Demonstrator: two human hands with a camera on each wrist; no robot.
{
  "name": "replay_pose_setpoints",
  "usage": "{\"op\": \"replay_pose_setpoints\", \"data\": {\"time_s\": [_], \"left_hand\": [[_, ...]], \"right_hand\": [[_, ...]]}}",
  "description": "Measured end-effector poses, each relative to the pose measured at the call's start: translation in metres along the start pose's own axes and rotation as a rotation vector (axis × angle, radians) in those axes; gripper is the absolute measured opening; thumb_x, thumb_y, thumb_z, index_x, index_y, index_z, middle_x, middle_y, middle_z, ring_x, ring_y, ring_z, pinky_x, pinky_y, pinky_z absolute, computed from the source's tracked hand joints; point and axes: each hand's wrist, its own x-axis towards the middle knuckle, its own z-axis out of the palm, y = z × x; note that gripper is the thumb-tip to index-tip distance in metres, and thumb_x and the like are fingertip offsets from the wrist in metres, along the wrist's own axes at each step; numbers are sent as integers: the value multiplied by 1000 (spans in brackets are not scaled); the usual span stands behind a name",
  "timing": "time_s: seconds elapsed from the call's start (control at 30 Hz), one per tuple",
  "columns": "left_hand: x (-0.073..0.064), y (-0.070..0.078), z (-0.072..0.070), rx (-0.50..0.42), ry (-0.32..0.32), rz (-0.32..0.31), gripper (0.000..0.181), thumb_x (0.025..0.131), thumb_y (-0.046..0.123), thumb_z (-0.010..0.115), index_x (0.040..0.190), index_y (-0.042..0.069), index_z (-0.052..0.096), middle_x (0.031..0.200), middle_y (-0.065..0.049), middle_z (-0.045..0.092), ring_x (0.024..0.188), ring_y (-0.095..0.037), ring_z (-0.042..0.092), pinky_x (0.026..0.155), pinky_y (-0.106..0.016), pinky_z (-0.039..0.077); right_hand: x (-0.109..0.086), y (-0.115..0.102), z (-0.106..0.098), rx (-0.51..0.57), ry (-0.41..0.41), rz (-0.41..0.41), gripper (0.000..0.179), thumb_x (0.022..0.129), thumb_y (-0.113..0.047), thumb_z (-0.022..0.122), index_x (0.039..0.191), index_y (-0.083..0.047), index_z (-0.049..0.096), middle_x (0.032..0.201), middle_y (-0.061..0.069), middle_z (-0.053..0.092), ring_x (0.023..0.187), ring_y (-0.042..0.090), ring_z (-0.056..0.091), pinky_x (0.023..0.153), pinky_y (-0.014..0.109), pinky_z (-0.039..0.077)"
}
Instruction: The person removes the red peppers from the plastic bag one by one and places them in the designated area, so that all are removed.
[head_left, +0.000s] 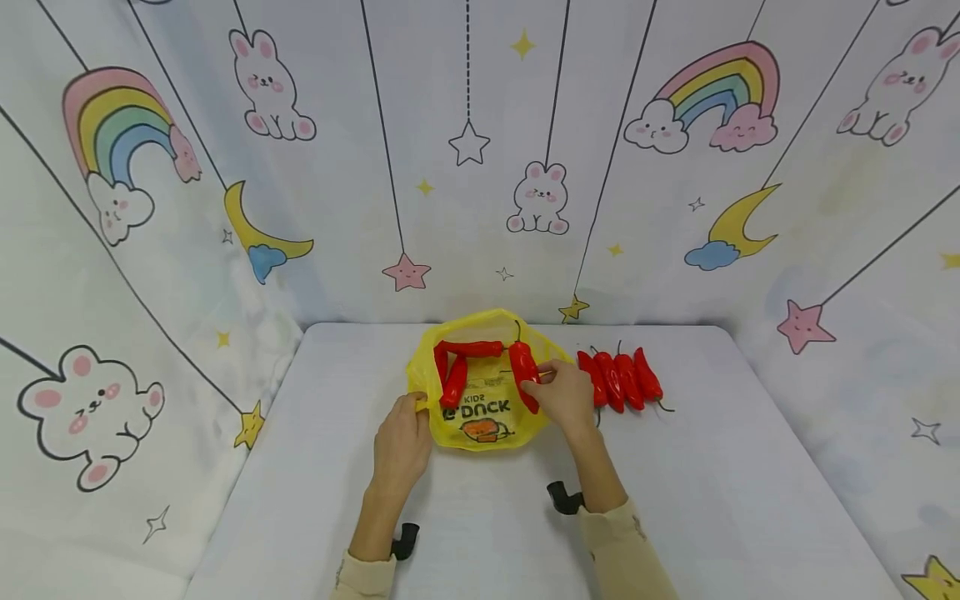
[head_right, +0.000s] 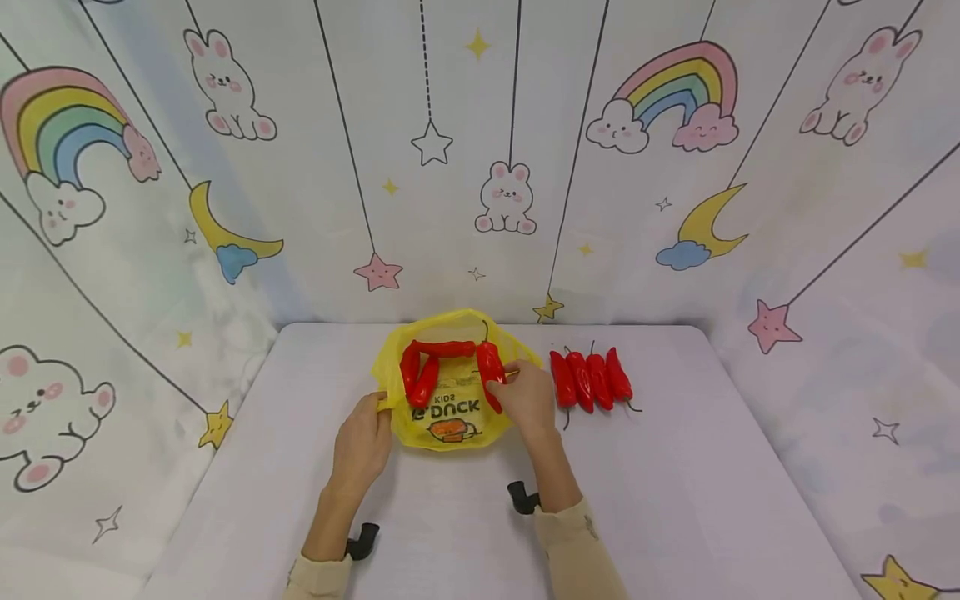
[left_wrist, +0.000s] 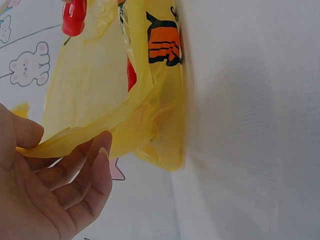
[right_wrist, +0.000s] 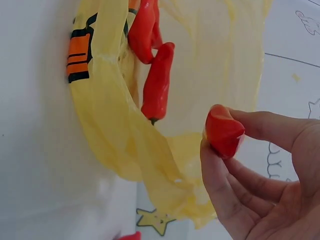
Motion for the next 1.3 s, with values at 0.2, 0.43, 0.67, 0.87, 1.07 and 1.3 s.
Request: {"op": "replay_pose_setpoints", "data": {"time_s": [0.2,0.43,0.67,0.87,1.07,1.3], "left_hand": [[0,0,1,-1,3,2,30,108,17,48,127,1,65,121,-13,68,88,-25,65,79,-44,60],[-1,0,2,3,-1,-3,30,109,16,48,127,0,65,120,-13,68,88,-25,66,80,-44,60],[-3,2,3,2,3,-2,31,108,16,47,128,0,65,121,-14,68,89,-26,67,79,-45,60],[-3,2,4,-1,8,6,29,108,16,48,126,-1,65,120,-14,68,87,-26,66,78,-45,60],[-3,-1,5,3,1,4,30,108,16,48,127,0,65,122,-15,68,91,-27,67,81,-46,60],[-3,0,6,4,-9,0,32,109,17,48,128,0,65,122,-15,68,92,-27,67,83,-47,60]], "right_hand": [[-3,9,-7,6,20,-2,47,86,-33,85,122,-6,73,102,11,74,89,26,68,67,33,60],[-12,20,-15,48,33,18,49,86,-32,85,125,-6,72,103,12,74,91,27,68,69,35,62],[-20,38,-27,15,65,4,51,85,-34,85,126,-7,71,105,12,74,95,28,67,70,36,62],[-24,55,-36,9,90,9,52,86,-35,85,127,-7,71,107,12,74,97,29,67,74,39,63],[-26,65,-44,15,111,22,53,86,-36,85,127,-6,71,108,14,73,101,32,67,75,42,63],[-28,73,-50,2,138,19,50,86,-34,84,125,-4,71,106,15,74,99,33,66,74,43,63]]}}
